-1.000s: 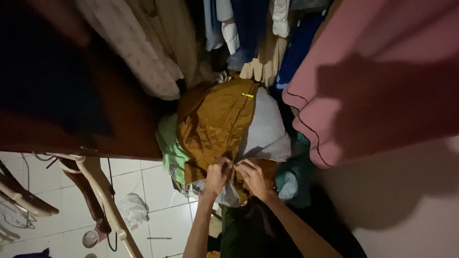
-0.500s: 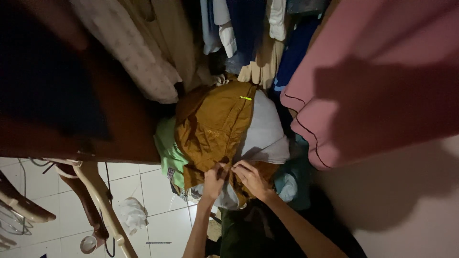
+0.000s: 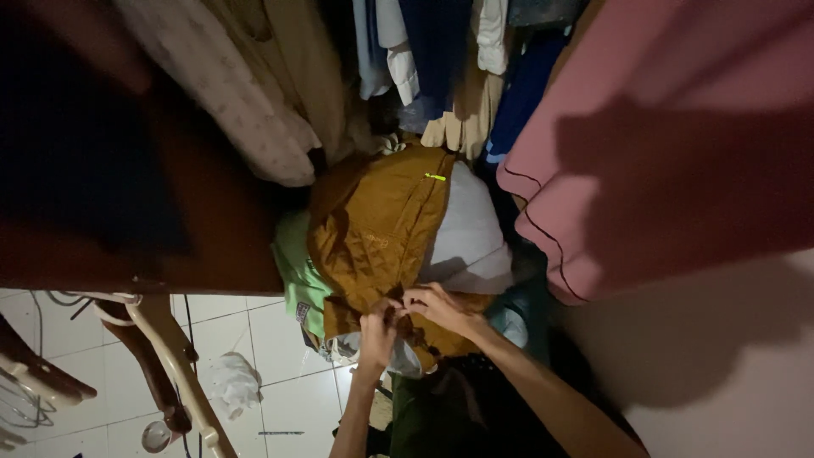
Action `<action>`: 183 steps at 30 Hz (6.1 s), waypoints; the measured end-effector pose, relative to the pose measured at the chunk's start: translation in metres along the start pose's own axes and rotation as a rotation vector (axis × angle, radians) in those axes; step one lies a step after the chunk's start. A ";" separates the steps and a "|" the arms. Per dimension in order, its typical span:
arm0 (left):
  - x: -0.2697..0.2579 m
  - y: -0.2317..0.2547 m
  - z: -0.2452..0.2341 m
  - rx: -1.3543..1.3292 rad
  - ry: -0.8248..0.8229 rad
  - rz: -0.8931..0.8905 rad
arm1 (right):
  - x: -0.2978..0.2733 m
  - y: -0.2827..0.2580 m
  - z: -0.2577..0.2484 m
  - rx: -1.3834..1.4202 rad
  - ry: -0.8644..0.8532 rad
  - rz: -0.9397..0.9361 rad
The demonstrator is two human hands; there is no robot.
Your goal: The person hangs a jacket, a top, and a shirt by placing them on hangers and then hanging the hangers on a rod in a closet.
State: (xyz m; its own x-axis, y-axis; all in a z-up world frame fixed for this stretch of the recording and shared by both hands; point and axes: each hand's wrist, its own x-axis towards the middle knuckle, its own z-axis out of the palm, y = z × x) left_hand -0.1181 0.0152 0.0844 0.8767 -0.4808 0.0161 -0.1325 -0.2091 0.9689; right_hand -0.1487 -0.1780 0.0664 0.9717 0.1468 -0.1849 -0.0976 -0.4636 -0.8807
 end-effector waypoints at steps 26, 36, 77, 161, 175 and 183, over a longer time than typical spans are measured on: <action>0.009 -0.053 0.026 0.522 0.022 -0.169 | 0.051 0.064 0.021 -0.435 -0.213 -0.066; 0.050 -0.164 0.037 0.845 -0.340 -0.268 | 0.006 0.042 0.001 -0.547 0.179 0.112; 0.168 -0.169 0.073 0.209 -0.086 -0.115 | 0.019 0.131 -0.063 -0.281 0.223 -0.277; 0.153 -0.243 0.132 0.162 -0.010 -0.226 | 0.053 0.172 -0.021 -1.094 0.145 -0.341; 0.145 -0.209 0.120 0.144 -0.121 -0.319 | 0.084 0.156 -0.049 -0.996 -0.191 -0.395; 0.151 -0.218 0.119 0.097 -0.116 -0.346 | 0.086 0.162 -0.040 -1.117 -0.031 -0.595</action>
State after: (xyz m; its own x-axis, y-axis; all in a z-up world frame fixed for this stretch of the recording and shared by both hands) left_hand -0.0121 -0.1134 -0.1537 0.8196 -0.4601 -0.3416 0.1142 -0.4531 0.8841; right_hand -0.0719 -0.2755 -0.0748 0.7963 0.5984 0.0888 0.5998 -0.8000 0.0127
